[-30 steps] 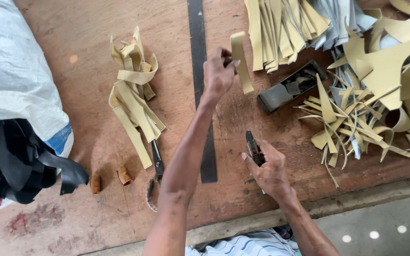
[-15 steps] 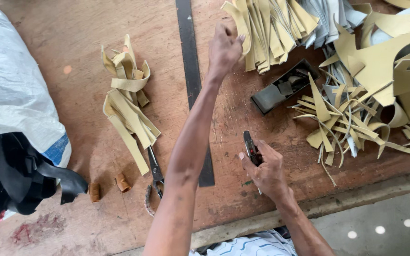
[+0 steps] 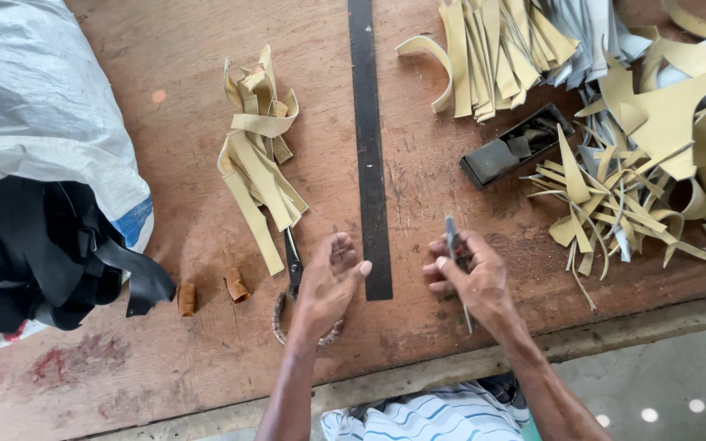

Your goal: The person uses a utility knife and a metal ruler to cut light-colored material strips on a wooden workbench. They repeatedly align the ruler, cut along its edge, and stack the cut pieces. Later, they handle a black material piece and place a light strip on it.

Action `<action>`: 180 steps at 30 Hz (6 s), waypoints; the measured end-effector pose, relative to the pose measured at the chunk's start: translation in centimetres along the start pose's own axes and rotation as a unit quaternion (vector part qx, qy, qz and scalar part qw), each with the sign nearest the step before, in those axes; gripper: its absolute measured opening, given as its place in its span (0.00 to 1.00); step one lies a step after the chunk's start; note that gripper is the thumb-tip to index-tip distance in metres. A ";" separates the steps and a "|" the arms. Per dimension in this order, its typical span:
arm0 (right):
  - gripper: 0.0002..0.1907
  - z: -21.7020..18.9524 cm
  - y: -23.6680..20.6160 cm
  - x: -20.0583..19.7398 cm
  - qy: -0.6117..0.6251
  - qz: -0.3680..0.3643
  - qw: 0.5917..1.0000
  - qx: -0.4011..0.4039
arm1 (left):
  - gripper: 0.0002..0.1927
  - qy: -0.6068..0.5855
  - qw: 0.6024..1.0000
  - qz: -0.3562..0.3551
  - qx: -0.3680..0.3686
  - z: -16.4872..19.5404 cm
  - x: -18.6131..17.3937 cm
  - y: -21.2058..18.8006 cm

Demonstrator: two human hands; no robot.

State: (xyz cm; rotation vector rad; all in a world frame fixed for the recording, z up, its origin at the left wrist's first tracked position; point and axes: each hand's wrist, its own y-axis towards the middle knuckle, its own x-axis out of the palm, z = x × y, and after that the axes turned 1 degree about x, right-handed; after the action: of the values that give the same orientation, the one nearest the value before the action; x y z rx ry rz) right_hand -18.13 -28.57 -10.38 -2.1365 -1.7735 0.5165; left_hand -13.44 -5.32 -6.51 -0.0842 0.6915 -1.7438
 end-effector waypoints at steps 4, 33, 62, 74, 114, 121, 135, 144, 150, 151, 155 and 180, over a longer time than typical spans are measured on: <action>0.21 1.2 -1.5 2.1 0.054 -0.081 0.994 0.058 | 0.40 -0.161 0.984 -0.057 0.047 -2.3 0.4 -0.3; 0.23 -11.6 25.8 0.8 0.097 -0.103 0.959 -0.244 | 0.39 0.214 0.963 0.089 0.135 -0.5 6.0 1.6; 0.24 -4.4 -2.9 1.5 0.005 -0.106 0.992 0.073 | 0.52 -0.123 0.985 -0.117 0.014 -2.3 1.5 -3.0; 0.17 1.1 -0.9 -0.1 0.051 -0.104 0.993 -0.018 | 0.24 -0.066 0.989 -0.069 0.109 -0.6 3.8 1.2; 0.19 -3.0 -1.3 -3.8 0.192 -0.024 0.977 -0.092 | 0.16 -0.129 0.847 0.240 0.455 1.5 -10.0 7.5; 0.17 -3.8 -2.0 -5.3 0.236 -0.017 0.963 -0.132 | 0.32 0.042 0.946 0.118 0.299 6.5 -1.7 14.6; 0.17 -2.8 -1.6 -5.5 0.189 -0.002 0.974 -0.128 | 0.50 0.444 0.868 -0.055 0.216 1.3 1.8 13.8; 0.18 -3.6 -2.1 -3.4 0.130 -0.018 0.981 -0.145 | 0.48 0.446 0.865 -0.088 0.211 3.7 2.5 19.4; 0.21 -2.0 -1.5 -2.5 0.030 -0.017 0.991 -0.127 | 0.49 0.436 0.871 -0.093 0.206 3.7 2.2 20.6; 0.21 -1.4 -1.5 -2.2 0.007 -0.017 0.993 -0.119 | 0.50 0.430 0.870 -0.092 0.224 3.4 2.2 21.0; 0.22 1.0 -1.8 -0.3 -0.011 -0.019 0.996 -0.085 | 0.56 0.327 0.905 -0.075 0.262 2.0 1.5 22.7; 0.18 -1.0 1.1 -1.3 0.039 -0.014 0.988 -0.146 | 0.43 0.444 0.862 -0.054 0.240 3.4 2.5 17.7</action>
State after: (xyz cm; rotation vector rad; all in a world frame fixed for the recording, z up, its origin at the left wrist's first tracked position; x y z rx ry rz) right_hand -16.95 -30.04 -9.91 -2.2808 -1.9320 0.1705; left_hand 2.46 -11.14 -13.11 1.1097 0.8731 -1.9857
